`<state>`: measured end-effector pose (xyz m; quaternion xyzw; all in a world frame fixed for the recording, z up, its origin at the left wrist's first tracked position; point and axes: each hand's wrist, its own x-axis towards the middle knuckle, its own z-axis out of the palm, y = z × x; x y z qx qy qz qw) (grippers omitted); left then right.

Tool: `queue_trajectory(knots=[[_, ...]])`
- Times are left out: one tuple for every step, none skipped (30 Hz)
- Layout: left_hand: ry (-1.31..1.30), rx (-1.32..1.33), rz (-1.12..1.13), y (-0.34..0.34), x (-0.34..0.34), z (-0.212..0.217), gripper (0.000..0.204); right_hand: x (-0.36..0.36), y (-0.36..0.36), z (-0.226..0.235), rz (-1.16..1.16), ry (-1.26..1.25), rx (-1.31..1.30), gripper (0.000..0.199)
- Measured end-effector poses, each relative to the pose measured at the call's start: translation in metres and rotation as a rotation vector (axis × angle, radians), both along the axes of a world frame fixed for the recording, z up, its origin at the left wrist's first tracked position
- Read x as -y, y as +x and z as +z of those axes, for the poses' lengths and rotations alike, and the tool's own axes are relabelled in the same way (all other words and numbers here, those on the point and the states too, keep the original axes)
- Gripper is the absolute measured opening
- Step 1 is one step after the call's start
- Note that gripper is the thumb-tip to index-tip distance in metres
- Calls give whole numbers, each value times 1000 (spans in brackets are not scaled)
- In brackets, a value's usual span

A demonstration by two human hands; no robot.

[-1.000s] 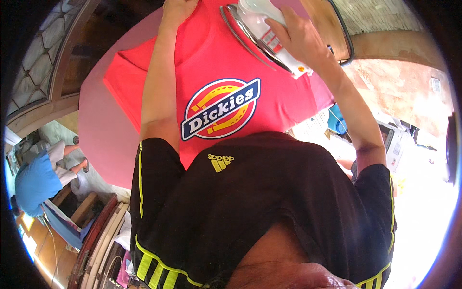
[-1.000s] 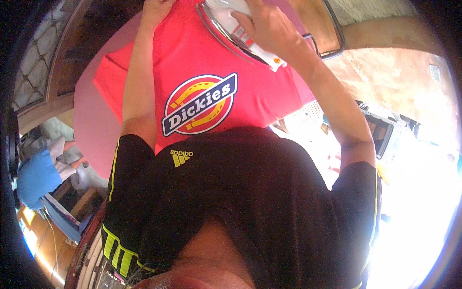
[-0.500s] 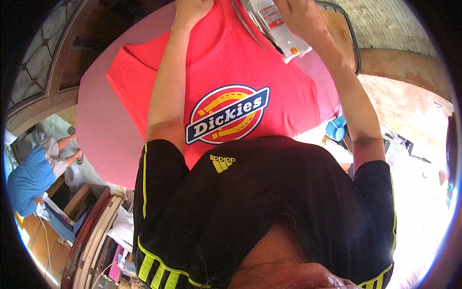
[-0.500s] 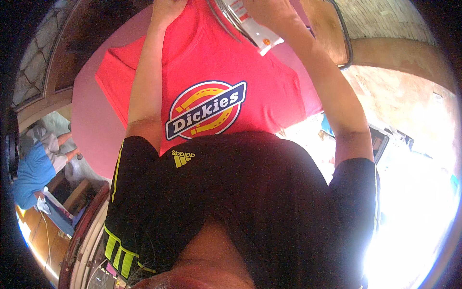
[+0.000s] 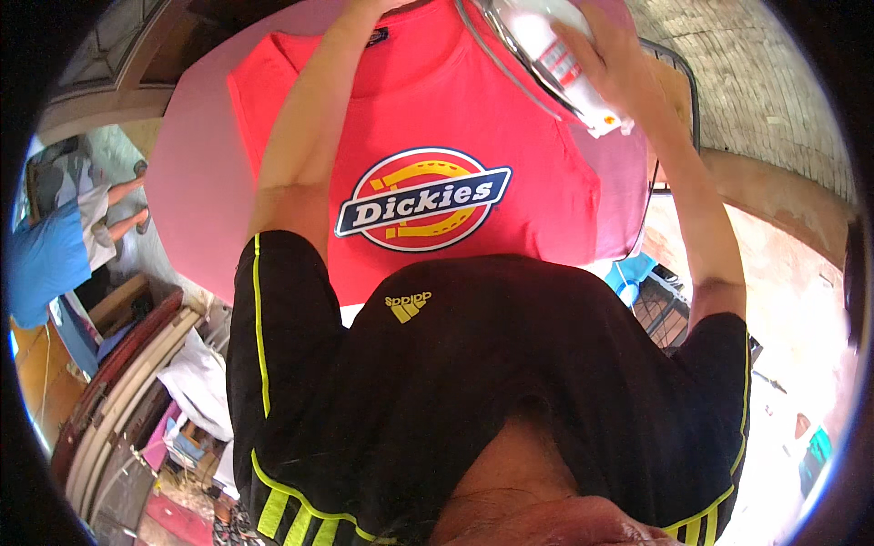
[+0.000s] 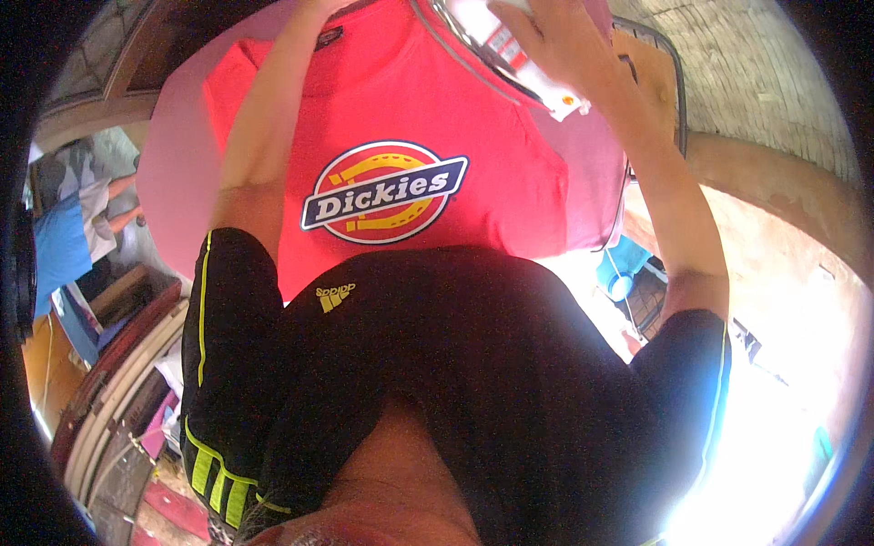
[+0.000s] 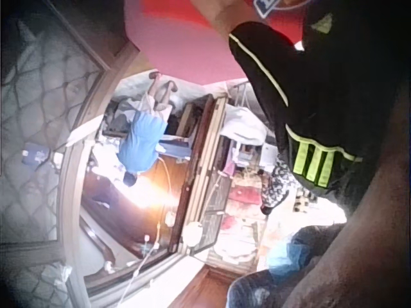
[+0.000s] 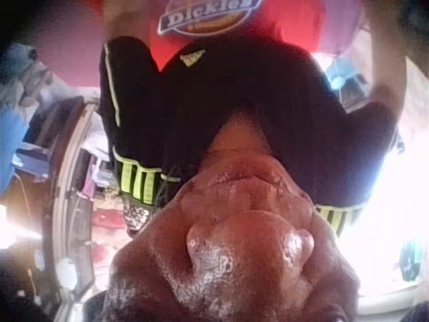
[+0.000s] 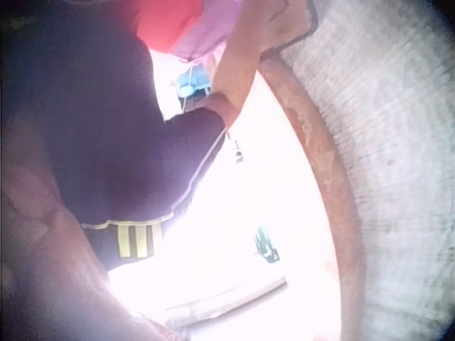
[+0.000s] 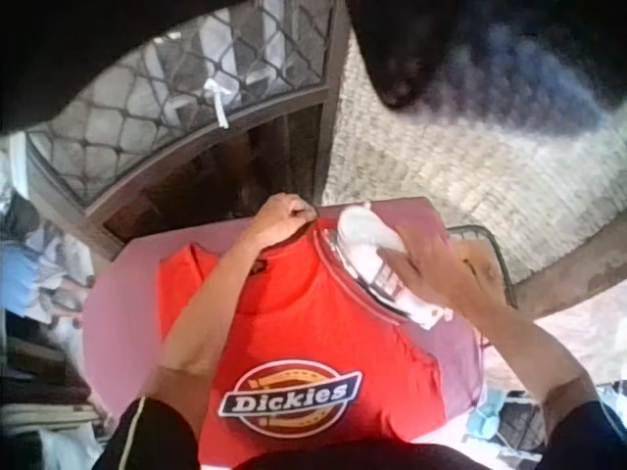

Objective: The person irons a red Dickies t-shirt on a pink ironing board. They smooth the fabric with their hands, use a white steam iron to press the front and back of the shirt, and flip the garment to ensure all areas are wrinkle-free.

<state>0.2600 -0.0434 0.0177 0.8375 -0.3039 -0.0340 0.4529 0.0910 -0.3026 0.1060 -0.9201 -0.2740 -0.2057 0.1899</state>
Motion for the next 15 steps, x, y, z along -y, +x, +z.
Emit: queue_trajectory(knots=[[-29, -34, -10, -5, -11, 7, 24, -2, 11, 0, -49, -10, -54, 34], [-4, 22, 31, -22, -28, 23, 32, -6, 20, 2, -103, -23, -109, 31], [139, 237, 59, -27, -53, 24, 35, -8, 26, 2, -159, -37, -165, 30], [278, 456, 86, -31, -86, 25, 37, -6, 30, 2, -101, -58, -118, 32], [416, 392, 182, -46, -128, 27, 43, -10, 29, 6, -86, -28, -214, 32], [498, 350, 293, -67, -158, 29, 45, -11, 20, 12, -83, -7, -316, 32], [558, 433, 392, -79, -178, 22, 42, -7, 14, 16, -90, 7, -418, 34], [620, 514, 491, -91, -196, 14, 40, 10, 19, 11, 7, -80, -469, 30], [682, 595, 588, -97, -210, 9, 37, 22, 18, 8, 60, -64, -496, 29], [618, 585, 561, -97, -225, 2, 33, 23, 15, 11, 123, -55, -530, 28], [551, 580, 531, -89, -234, -4, 30, 23, 15, 11, 181, -44, -562, 28], [484, 574, 499, -84, -244, -11, 27, 22, 21, 7, 274, -48, -480, 28], [370, 479, 482, -83, -238, -13, 25, 20, 24, 7, 299, -91, -477, 27], [252, 385, 459, -81, -225, -11, 23, 18, 26, 8, 319, -134, -475, 27], [134, 289, 435, -80, -216, -10, 23, 15, 27, 9, 339, -177, -473, 27]])
